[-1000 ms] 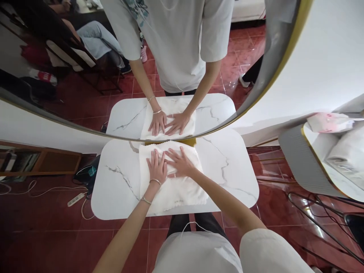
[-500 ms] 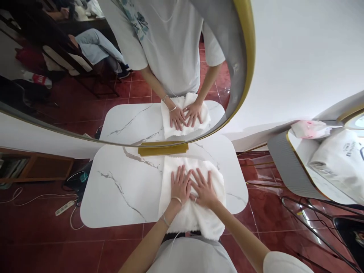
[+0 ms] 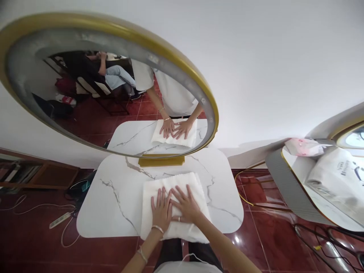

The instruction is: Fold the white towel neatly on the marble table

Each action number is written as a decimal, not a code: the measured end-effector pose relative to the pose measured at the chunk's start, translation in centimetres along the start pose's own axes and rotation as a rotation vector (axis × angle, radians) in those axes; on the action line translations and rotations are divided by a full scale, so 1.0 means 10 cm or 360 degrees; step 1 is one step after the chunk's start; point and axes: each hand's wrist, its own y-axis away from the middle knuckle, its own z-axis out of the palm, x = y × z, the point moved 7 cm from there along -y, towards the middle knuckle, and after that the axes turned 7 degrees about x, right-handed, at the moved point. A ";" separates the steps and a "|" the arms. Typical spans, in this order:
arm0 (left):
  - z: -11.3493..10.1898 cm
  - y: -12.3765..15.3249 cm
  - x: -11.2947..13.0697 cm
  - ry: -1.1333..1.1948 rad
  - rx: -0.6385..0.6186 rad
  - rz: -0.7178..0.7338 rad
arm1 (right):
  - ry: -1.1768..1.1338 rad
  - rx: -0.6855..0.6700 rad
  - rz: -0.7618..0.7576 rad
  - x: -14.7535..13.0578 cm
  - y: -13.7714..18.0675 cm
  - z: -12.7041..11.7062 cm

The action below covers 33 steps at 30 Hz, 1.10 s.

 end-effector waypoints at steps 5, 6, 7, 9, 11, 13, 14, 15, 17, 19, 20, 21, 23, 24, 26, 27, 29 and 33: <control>0.19 -0.85 0.31 0.0125 -0.0137 0.0058 | 0.0081 0.0068 0.0271 0.84 -0.08 -0.19; 0.21 -1.01 0.38 0.0153 -0.0175 0.0054 | 0.0084 0.0065 0.0316 0.98 -0.06 -0.25; 0.22 -1.15 0.44 0.0179 -0.0220 0.0049 | 0.0079 0.0057 0.0351 1.09 -0.02 -0.31; 0.24 -1.37 0.54 0.0199 -0.0343 0.0011 | 0.0041 0.0029 0.0394 1.22 0.10 -0.42; 0.26 -1.49 0.57 0.0172 -0.0458 -0.0063 | -0.0021 0.0008 0.0420 1.24 0.26 -0.48; 0.25 -1.53 0.57 0.0120 -0.0518 -0.0122 | -0.0085 0.0014 0.0446 1.16 0.43 -0.50; 0.23 -1.54 0.58 0.0101 -0.0521 -0.0119 | -0.0112 0.0028 0.0462 1.11 0.51 -0.49; 0.20 -1.53 0.59 0.0090 -0.0512 -0.0090 | -0.0135 0.0046 0.0479 1.05 0.59 -0.48; 0.14 -1.49 0.64 0.0081 -0.0490 0.0016 | -0.0175 0.0085 0.0513 0.93 0.72 -0.43; 0.07 -1.44 0.73 0.0100 -0.0471 0.0189 | -0.0214 0.0129 0.0532 0.84 0.82 -0.38; 0.03 -1.41 0.79 0.0119 -0.0471 0.0291 | -0.0238 0.0162 0.0533 0.81 0.86 -0.38; -0.01 -1.37 0.84 0.0141 -0.0478 0.0394 | -0.0265 0.0212 0.0532 0.79 0.89 -0.39; -0.08 -1.30 0.94 0.0182 -0.0503 0.0589 | -0.0324 0.0375 0.0530 0.78 0.90 -0.52; -0.12 -1.26 0.98 0.0197 -0.0513 0.0674 | -0.0343 0.0485 0.0532 0.79 0.90 -0.63; -0.21 -1.19 1.03 0.0216 -0.0519 0.0806 | -0.0340 0.0702 0.0518 0.80 0.84 -0.92; -0.25 -1.16 1.05 0.0219 -0.0509 0.0868 | -0.0321 0.0781 0.0494 0.80 0.78 -1.08; -0.36 -1.10 1.09 0.0202 -0.0434 0.1026 | -0.0281 0.0836 0.0401 0.78 0.63 -1.36; -0.60 -1.03 1.08 0.0161 -0.0147 0.1298 | -0.0309 0.0567 0.0119 0.70 0.31 -1.58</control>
